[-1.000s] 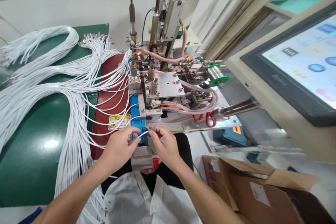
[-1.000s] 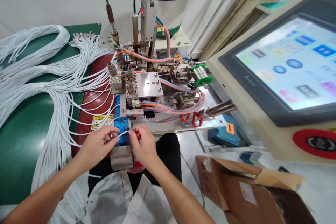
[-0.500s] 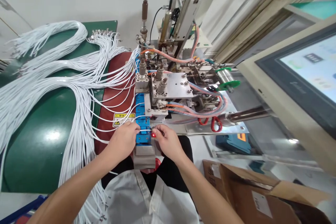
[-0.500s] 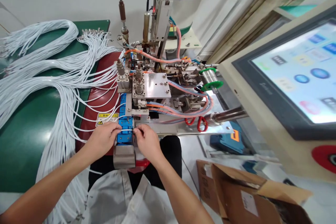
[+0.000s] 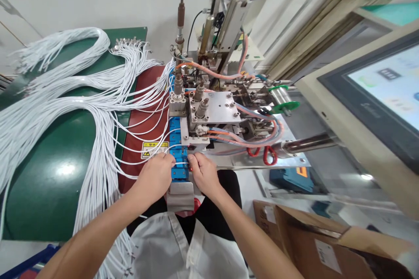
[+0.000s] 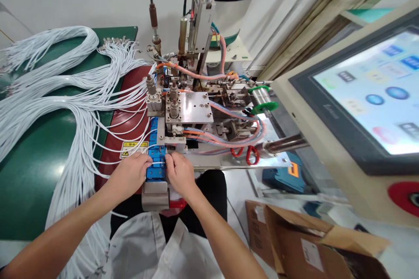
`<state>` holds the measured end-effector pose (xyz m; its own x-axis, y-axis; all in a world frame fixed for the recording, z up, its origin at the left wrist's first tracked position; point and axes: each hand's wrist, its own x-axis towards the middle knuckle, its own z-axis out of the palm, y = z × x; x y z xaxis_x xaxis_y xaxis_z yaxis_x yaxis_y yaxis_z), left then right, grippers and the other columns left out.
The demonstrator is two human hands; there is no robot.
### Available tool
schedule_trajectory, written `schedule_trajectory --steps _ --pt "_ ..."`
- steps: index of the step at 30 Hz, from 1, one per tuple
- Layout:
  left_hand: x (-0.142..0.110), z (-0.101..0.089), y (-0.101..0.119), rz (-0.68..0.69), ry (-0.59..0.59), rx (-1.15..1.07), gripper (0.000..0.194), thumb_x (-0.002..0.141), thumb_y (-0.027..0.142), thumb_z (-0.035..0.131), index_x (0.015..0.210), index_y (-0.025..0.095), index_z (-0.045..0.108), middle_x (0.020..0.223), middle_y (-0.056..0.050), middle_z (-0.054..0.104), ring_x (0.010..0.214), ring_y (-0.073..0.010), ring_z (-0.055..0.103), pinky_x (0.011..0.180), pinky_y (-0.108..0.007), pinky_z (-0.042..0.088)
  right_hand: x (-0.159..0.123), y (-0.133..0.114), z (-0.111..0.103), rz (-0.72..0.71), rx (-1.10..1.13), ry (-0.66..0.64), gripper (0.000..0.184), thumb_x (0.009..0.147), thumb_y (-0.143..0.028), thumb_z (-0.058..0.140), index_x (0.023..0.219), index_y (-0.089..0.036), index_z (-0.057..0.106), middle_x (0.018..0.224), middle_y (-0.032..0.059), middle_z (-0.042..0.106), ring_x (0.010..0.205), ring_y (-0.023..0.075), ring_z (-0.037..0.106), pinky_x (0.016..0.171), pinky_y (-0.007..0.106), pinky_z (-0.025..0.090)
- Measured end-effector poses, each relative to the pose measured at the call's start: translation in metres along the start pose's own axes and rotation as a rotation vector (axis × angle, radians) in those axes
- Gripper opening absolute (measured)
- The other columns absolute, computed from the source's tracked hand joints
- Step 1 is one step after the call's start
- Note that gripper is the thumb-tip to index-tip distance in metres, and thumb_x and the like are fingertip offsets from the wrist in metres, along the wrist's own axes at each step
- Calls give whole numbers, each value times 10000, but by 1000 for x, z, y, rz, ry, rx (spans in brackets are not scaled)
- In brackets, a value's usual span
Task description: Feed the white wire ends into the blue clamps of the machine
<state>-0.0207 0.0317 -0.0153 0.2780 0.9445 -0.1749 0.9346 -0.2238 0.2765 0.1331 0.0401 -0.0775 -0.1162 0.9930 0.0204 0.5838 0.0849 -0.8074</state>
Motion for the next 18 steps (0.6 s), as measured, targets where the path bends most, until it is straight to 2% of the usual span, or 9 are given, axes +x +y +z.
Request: schedule_trajectory --steps 4,9,13,15,16,18 --pt "-3 -3 4 -15 12 57 214 854 145 395 824 158 606 748 -72 607 732 -204 585 671 -310 440 -4 3 12 64 61 78 352 872 -361 304 549 -219 313 495 -40 385 476 120 384 485 230 288" --pt "-7 2 0 71 94 119 201 841 146 434 817 172 632 760 -68 621 774 -223 573 712 -345 447 -3 6 9 106 147 48 375 855 -414 357 543 -207 352 493 -49 386 489 113 387 497 225 294" --pt "-12 2 -4 103 188 15 205 852 153 432 990 149 583 889 -83 614 814 -201 571 748 -324 447 -4 8 0 181 347 191 367 845 -447 375 595 -189 449 527 -41 415 519 112 397 521 228 326" --pt "-18 -6 -1 90 211 -24 197 861 188 427 990 143 568 924 -89 597 817 -198 569 730 -311 445 -5 7 -6 179 440 234 375 846 -456 372 619 -178 482 550 -28 439 528 112 407 520 230 340" --pt "-23 -11 3 101 180 -42 180 864 205 425 942 152 578 903 -80 596 801 -194 571 715 -304 442 -6 6 -9 172 473 245 380 846 -460 374 624 -175 490 560 -22 446 532 113 410 518 231 345" --pt "-36 -19 8 174 -5 -95 189 864 228 427 809 179 600 779 -42 604 714 -177 580 661 -281 434 -9 4 -16 154 520 268 380 846 -462 381 626 -173 495 569 -15 453 539 114 414 519 234 352"
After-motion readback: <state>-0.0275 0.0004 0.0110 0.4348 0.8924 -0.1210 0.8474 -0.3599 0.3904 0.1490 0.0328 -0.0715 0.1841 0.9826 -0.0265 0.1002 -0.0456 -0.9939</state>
